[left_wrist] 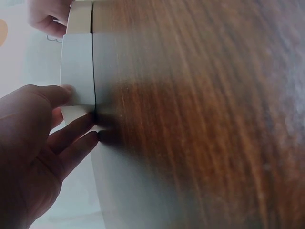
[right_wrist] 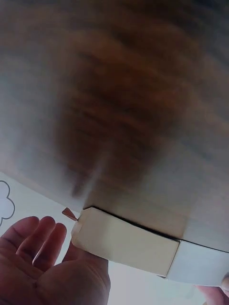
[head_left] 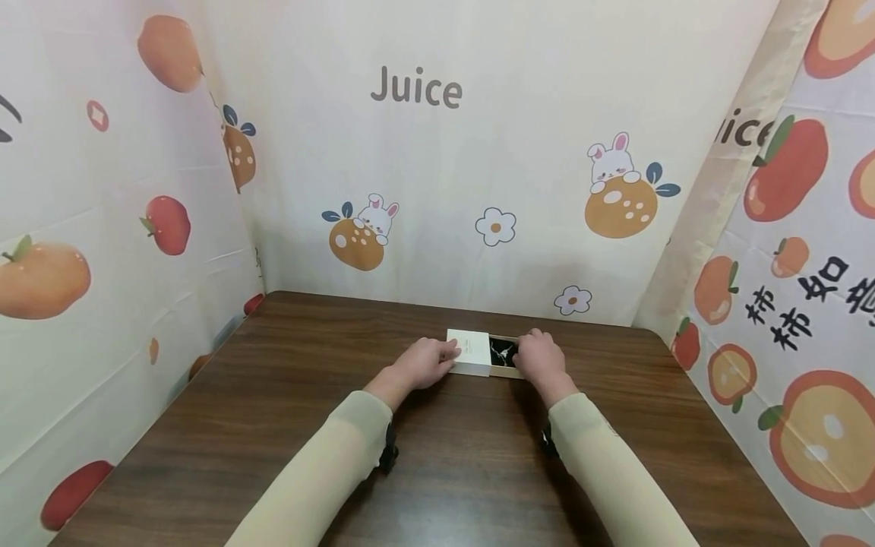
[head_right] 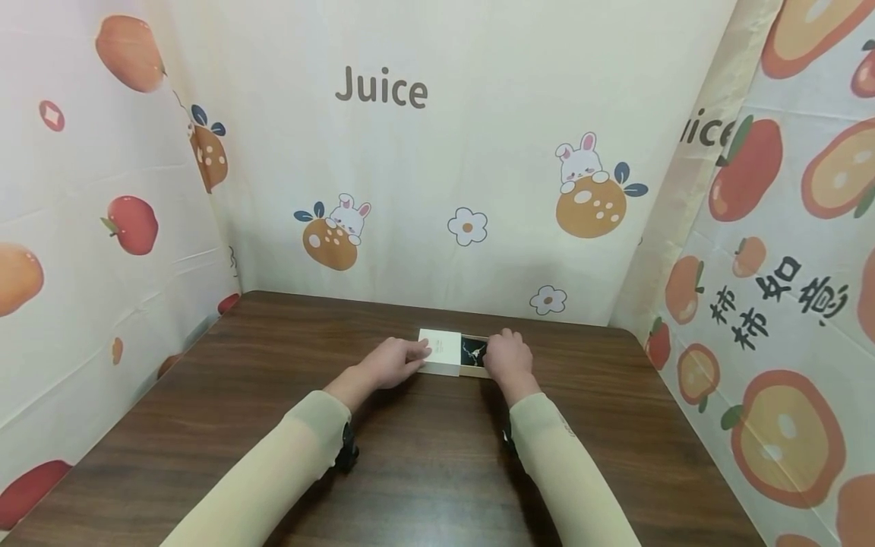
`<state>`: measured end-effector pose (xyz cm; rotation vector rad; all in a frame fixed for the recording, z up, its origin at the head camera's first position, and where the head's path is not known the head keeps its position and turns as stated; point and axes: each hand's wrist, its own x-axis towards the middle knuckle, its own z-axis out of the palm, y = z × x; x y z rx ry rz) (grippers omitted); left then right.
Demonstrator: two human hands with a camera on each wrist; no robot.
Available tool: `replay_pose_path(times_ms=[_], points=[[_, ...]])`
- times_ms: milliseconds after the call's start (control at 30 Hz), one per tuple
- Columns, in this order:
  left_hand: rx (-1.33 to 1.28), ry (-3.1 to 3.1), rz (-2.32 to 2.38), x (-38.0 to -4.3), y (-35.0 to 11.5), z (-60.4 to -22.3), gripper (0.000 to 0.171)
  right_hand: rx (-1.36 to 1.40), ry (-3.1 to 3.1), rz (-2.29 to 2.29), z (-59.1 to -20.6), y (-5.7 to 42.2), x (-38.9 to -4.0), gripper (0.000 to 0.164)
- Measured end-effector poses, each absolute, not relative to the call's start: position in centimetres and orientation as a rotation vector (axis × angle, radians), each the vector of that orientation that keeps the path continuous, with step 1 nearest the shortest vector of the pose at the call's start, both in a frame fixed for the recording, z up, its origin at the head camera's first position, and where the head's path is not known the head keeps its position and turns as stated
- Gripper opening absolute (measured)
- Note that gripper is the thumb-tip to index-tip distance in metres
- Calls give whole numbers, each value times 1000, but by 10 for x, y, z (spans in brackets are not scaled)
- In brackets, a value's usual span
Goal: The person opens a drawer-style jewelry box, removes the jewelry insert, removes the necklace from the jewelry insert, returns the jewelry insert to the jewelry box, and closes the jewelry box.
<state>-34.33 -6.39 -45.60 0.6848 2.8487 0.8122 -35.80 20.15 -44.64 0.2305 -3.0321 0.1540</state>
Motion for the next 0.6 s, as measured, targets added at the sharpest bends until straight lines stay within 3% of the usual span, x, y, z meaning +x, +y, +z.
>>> replay_pose_path(times_ms=[600], points=[[695,2862,798,-344,-63,-457,45,177,-2979,339,-446,203,-361,25]])
